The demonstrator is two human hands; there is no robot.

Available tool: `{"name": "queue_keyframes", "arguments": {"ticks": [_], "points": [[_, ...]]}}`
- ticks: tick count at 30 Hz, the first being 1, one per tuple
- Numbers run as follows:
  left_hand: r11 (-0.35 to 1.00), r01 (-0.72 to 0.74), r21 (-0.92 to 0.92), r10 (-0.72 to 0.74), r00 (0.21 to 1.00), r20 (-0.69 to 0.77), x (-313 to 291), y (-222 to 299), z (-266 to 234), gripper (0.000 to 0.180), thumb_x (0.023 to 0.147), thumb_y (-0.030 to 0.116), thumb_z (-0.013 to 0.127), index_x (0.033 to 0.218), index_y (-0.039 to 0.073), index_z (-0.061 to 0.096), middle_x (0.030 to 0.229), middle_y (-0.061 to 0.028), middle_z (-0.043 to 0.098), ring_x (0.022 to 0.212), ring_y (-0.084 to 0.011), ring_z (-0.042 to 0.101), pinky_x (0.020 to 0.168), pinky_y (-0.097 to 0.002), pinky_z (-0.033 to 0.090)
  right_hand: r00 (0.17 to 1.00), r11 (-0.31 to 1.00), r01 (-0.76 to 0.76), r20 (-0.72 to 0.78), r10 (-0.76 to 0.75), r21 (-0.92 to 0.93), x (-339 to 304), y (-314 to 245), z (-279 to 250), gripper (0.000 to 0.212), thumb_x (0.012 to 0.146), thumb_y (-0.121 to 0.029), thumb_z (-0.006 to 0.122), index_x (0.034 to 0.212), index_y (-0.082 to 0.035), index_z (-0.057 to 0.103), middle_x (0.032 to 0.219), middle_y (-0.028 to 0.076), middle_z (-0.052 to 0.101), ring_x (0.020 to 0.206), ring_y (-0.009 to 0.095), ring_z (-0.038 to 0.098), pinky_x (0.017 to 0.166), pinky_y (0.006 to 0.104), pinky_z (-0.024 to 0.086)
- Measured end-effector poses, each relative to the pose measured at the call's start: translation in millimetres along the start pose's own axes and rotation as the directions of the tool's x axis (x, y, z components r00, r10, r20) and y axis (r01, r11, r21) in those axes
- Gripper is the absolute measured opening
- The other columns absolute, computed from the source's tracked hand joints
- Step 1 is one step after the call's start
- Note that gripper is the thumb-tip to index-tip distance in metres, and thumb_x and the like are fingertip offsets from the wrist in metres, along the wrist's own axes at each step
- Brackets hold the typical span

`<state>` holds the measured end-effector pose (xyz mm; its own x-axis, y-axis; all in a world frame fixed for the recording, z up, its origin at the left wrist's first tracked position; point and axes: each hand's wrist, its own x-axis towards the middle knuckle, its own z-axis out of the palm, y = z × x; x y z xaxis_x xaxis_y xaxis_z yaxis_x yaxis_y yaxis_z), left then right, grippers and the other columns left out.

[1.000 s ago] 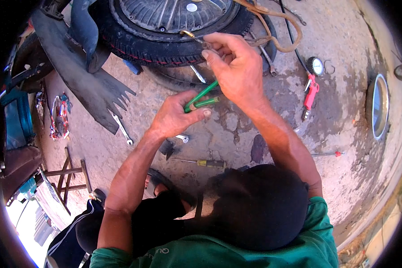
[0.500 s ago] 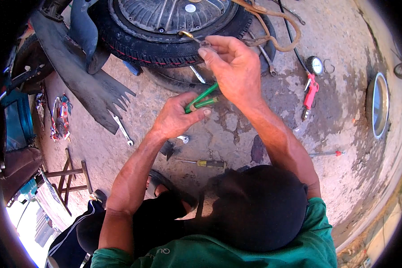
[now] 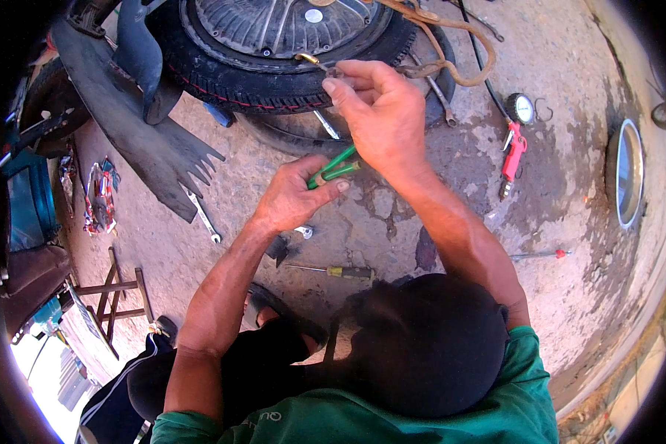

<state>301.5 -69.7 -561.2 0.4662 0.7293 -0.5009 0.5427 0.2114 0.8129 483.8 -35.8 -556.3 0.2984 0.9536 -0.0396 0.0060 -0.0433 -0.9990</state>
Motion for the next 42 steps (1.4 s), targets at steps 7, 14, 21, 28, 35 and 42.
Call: {"name": "queue_keyframes", "arguments": {"ticks": [7,14,21,28,35,42], "points": [[1.000,0.006,0.008,-0.006,1.000,-0.002,-1.2,0.5,0.9,0.031,0.091,0.032,0.082,0.097,0.004,0.069,0.073,0.0006,0.056,0.072,-0.0099,0.049,0.065,-0.0320,0.046,0.995,0.985,0.083,-0.043,-0.091,-0.150,-1.1,1.1,3.5,0.027,0.090,-0.016,0.082,0.109,0.003,0.074,0.083,0.012,0.078,0.073,0.014,0.074,0.068,0.0297,0.060],[1.000,0.017,0.007,-0.017,1.000,0.005,-0.2,0.1,-0.8,0.029,0.092,0.030,0.081,0.097,0.004,0.069,0.074,0.0010,0.055,0.072,-0.0098,0.049,0.065,-0.0314,0.046,0.984,0.924,0.178,0.048,-0.172,-0.337,5.4,-22.6,-5.9,0.024,0.092,-0.022,0.079,0.102,0.000,0.077,0.080,0.014,0.077,0.071,0.019,0.075,0.066,0.0326,0.058],[0.999,-0.030,-0.018,0.030,0.999,-0.015,0.3,-6.9,1.2,0.028,0.091,0.029,0.082,0.100,0.005,0.071,0.076,0.0023,0.056,0.073,-0.0088,0.049,0.067,-0.0296,0.045,0.996,0.913,0.084,0.047,-0.071,-0.399,12.9,-19.6,-6.0,0.027,0.095,-0.028,0.074,0.098,-0.001,0.078,0.080,0.014,0.076,0.070,0.024,0.075,0.067,0.0356,0.056],[0.990,-0.058,-0.130,0.053,0.998,-0.040,-8.4,15.8,-11.0,0.042,0.091,0.040,0.079,0.101,0.001,0.068,0.076,-0.0040,0.065,0.073,-0.0133,0.056,0.069,-0.0348,0.050,0.999,0.950,0.000,0.031,0.010,-0.313,10.2,-20.6,-6.4,0.023,0.098,-0.021,0.077,0.106,0.000,0.076,0.084,0.002,0.073,0.075,0.007,0.063,0.068,0.0248,0.051],[0.976,-0.178,-0.125,0.135,0.947,-0.292,-5.4,28.2,-29.6,0.046,0.110,0.043,0.049,0.104,0.003,0.072,0.069,0.0034,0.052,0.060,-0.0061,0.047,0.055,-0.0259,0.037,0.994,0.993,-0.110,0.006,0.110,-0.042,7.5,-18.0,-1.9,0.024,0.092,-0.017,0.082,0.106,-0.001,0.071,0.080,0.007,0.075,0.070,0.011,0.069,0.062,0.0275,0.056],[0.936,-0.199,0.289,0.326,0.799,-0.505,13.5,77.9,-44.3,0.029,0.103,0.025,0.063,0.108,-0.002,0.072,0.075,-0.0036,0.066,0.069,-0.0095,0.057,0.065,-0.0318,0.049,0.995,0.982,-0.095,0.053,0.088,0.160,14.2,0.8,-6.2,0.020,0.094,-0.018,0.081,0.099,0.000,0.073,0.083,0.006,0.075,0.069,0.010,0.067,0.063,0.0263,0.055]]}}
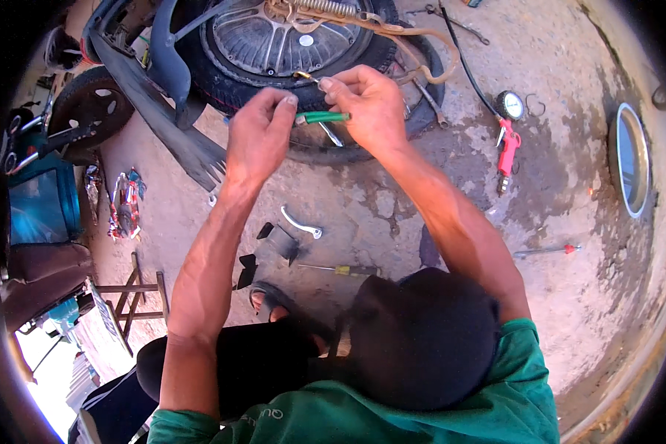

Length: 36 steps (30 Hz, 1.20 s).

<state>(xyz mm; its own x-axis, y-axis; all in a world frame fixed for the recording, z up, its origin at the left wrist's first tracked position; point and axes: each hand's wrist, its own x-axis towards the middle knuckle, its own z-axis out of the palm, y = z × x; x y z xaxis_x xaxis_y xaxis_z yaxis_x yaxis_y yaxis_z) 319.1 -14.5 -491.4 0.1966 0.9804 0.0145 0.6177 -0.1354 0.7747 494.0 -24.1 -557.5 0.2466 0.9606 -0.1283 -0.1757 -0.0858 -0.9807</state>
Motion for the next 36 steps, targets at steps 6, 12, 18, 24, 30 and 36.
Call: {"name": "queue_keyframes", "arguments": {"ticks": [6,12,18,24,30,36], "points": [[0.965,-0.058,0.255,0.050,0.998,0.041,20.9,18.0,-5.0,0.033,0.095,0.021,0.069,0.126,0.011,0.072,0.075,-0.0129,0.070,0.066,-0.0174,0.067,0.068,-0.0345,0.055,0.997,0.997,0.071,0.013,-0.071,0.017,1.3,11.8,-2.8,0.019,0.093,-0.016,0.080,0.097,0.001,0.073,0.083,0.008,0.077,0.072,0.011,0.069,0.065,0.0280,0.056],[0.812,-0.210,0.545,0.123,0.974,0.192,37.7,28.5,-6.5,0.034,0.096,0.024,0.063,0.129,0.019,0.072,0.099,-0.0190,0.076,0.089,-0.0394,0.074,0.082,-0.0473,0.059,0.978,0.978,0.165,0.152,-0.145,-0.128,13.7,9.0,-13.3,0.024,0.093,-0.021,0.080,0.097,0.001,0.073,0.084,0.011,0.078,0.076,0.015,0.074,0.070,0.0311,0.057],[0.614,-0.374,0.694,0.109,0.912,0.396,56.0,39.3,-8.0,0.028,0.100,0.030,0.061,0.122,0.020,0.074,0.100,-0.0163,0.077,0.090,-0.0393,0.074,0.082,-0.0479,0.059,0.992,0.979,0.037,0.125,-0.012,-0.199,10.4,0.1,-14.0,0.028,0.089,-0.026,0.082,0.100,-0.002,0.074,0.088,0.012,0.080,0.079,0.019,0.077,0.075,0.0341,0.058],[0.677,-0.385,0.627,0.121,0.899,0.420,58.2,33.4,-15.7,0.025,0.099,0.030,0.064,0.119,0.020,0.075,0.098,-0.0148,0.077,0.089,-0.0366,0.074,0.081,-0.0460,0.059,0.953,0.892,0.301,0.120,-0.277,-0.337,-11.9,-8.8,-17.6,0.024,0.087,-0.025,0.081,0.101,-0.006,0.077,0.093,0.013,0.077,0.085,0.027,0.077,0.075,0.0388,0.059],[0.706,-0.386,0.594,0.161,0.904,0.396,61.0,27.8,-14.0,0.025,0.099,0.030,0.065,0.119,0.019,0.076,0.101,-0.0116,0.078,0.090,-0.0341,0.076,0.081,-0.0440,0.059,0.871,0.666,0.442,0.111,-0.478,-0.600,-14.7,-12.6,-14.3,0.019,0.091,-0.025,0.074,0.097,-0.007,0.078,0.092,0.016,0.075,0.084,0.037,0.073,0.073,0.0461,0.057],[0.719,-0.392,0.573,0.199,0.907,0.371,59.5,26.9,-13.1,0.028,0.097,0.030,0.067,0.121,0.018,0.077,0.102,-0.0116,0.078,0.088,-0.0332,0.076,0.083,-0.0424,0.060,0.985,0.893,0.156,-0.007,-0.175,-0.422,-13.0,-17.5,-3.0,0.021,0.091,-0.025,0.073,0.092,-0.004,0.078,0.083,0.017,0.075,0.079,0.035,0.075,0.071,0.0453,0.056]]}}
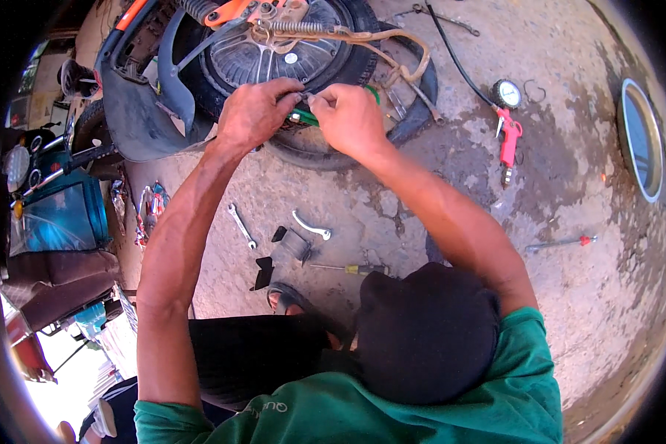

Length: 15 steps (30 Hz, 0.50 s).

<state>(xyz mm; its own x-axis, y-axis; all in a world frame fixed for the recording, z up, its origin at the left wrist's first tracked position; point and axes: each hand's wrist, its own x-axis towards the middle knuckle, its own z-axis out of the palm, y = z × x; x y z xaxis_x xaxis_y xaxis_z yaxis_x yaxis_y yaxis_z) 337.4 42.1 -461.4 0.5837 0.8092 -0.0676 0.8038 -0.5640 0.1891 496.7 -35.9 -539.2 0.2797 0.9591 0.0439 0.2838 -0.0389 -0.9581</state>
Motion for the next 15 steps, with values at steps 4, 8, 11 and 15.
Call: {"name": "queue_keyframes", "arguments": {"ticks": [4,8,11,15], "points": [[0.994,0.099,-0.039,-0.099,0.995,0.007,-1.5,0.9,-1.3,0.029,0.094,0.027,0.067,0.120,0.017,0.077,0.098,-0.0143,0.078,0.086,-0.0330,0.076,0.082,-0.0424,0.060,0.961,0.969,-0.243,0.147,0.235,0.040,13.4,5.0,0.4,0.024,0.092,-0.025,0.072,0.090,-0.002,0.078,0.078,0.016,0.075,0.073,0.027,0.075,0.067,0.0408,0.056],[0.993,0.114,-0.037,-0.114,0.993,-0.001,-0.2,-0.9,-2.1,0.030,0.093,0.024,0.066,0.120,0.017,0.078,0.096,-0.0147,0.078,0.084,-0.0334,0.076,0.081,-0.0430,0.060,0.916,0.878,-0.388,0.219,0.335,0.281,12.4,-0.7,4.8,0.021,0.093,-0.022,0.073,0.100,-0.003,0.077,0.074,0.013,0.074,0.068,0.016,0.073,0.061,0.0359,0.054],[0.992,0.120,-0.035,-0.120,0.993,-0.004,0.8,0.0,0.3,0.029,0.094,0.024,0.066,0.119,0.018,0.078,0.096,-0.0148,0.078,0.085,-0.0337,0.076,0.081,-0.0436,0.060,0.964,0.927,-0.254,0.149,0.220,0.276,4.5,-8.0,-2.2,0.022,0.092,-0.018,0.074,0.108,-0.003,0.075,0.075,0.013,0.074,0.068,0.017,0.073,0.061,0.0361,0.054],[0.993,0.107,-0.056,-0.108,0.994,-0.020,0.7,-3.1,2.8,0.027,0.094,0.024,0.065,0.118,0.018,0.078,0.096,-0.0151,0.078,0.086,-0.0345,0.076,0.082,-0.0443,0.060,0.996,0.993,0.073,0.047,-0.078,0.091,-3.3,2.6,-0.9,0.024,0.092,-0.019,0.075,0.107,-0.001,0.074,0.082,0.016,0.076,0.072,0.028,0.076,0.065,0.0403,0.056]]}}
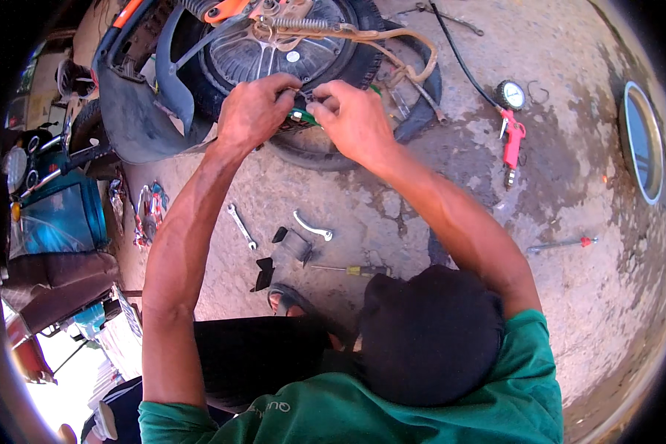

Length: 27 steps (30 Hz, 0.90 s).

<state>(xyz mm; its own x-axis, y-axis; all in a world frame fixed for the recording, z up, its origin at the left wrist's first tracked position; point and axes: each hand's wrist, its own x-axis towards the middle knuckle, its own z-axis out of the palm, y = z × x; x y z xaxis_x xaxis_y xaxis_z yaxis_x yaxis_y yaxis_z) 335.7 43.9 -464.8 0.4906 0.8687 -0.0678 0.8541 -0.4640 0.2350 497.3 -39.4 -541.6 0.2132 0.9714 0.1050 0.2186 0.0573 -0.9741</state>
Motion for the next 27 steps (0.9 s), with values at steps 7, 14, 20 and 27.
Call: {"name": "queue_keyframes", "arguments": {"ticks": [7,14,20,27], "points": [[1.000,-0.020,0.022,0.020,1.000,0.002,1.2,-0.7,0.2,0.027,0.095,0.024,0.064,0.118,0.016,0.078,0.097,-0.0133,0.078,0.085,-0.0329,0.077,0.081,-0.0429,0.060,0.999,0.994,0.043,0.021,-0.041,-0.101,15.4,7.8,1.2,0.023,0.093,-0.022,0.075,0.097,0.001,0.076,0.085,0.015,0.076,0.073,0.028,0.074,0.064,0.0401,0.055],[0.999,-0.044,0.010,0.044,0.999,0.013,3.1,-0.2,0.3,0.028,0.096,0.026,0.064,0.118,0.018,0.078,0.096,-0.0131,0.078,0.083,-0.0306,0.077,0.080,-0.0426,0.060,0.699,0.518,-0.711,0.399,0.593,0.475,36.6,4.8,-6.4,0.025,0.097,-0.024,0.073,0.083,-0.004,0.073,0.078,0.004,0.072,0.062,0.010,0.061,0.046,0.0268,0.040],[1.000,0.001,-0.005,0.000,1.000,0.003,-4.4,-1.2,2.2,0.026,0.097,0.030,0.064,0.117,0.021,0.077,0.095,-0.0154,0.076,0.087,-0.0373,0.075,0.079,-0.0455,0.059,0.886,0.899,-0.419,0.272,0.375,0.126,21.5,-18.1,-0.6,0.035,0.099,-0.026,0.066,0.083,0.005,0.074,0.075,0.011,0.076,0.060,0.020,0.073,0.060,0.0358,0.058],[0.999,-0.041,0.004,0.041,0.998,-0.052,-1.6,8.9,5.3,0.023,0.095,0.031,0.064,0.112,0.022,0.078,0.091,-0.0170,0.076,0.085,-0.0399,0.074,0.078,-0.0477,0.059,0.995,0.996,-0.076,0.061,0.079,-0.047,11.1,-16.0,-4.4,0.026,0.094,-0.022,0.073,0.102,0.003,0.069,0.086,0.020,0.076,0.080,0.034,0.077,0.077,0.0448,0.059]]}}
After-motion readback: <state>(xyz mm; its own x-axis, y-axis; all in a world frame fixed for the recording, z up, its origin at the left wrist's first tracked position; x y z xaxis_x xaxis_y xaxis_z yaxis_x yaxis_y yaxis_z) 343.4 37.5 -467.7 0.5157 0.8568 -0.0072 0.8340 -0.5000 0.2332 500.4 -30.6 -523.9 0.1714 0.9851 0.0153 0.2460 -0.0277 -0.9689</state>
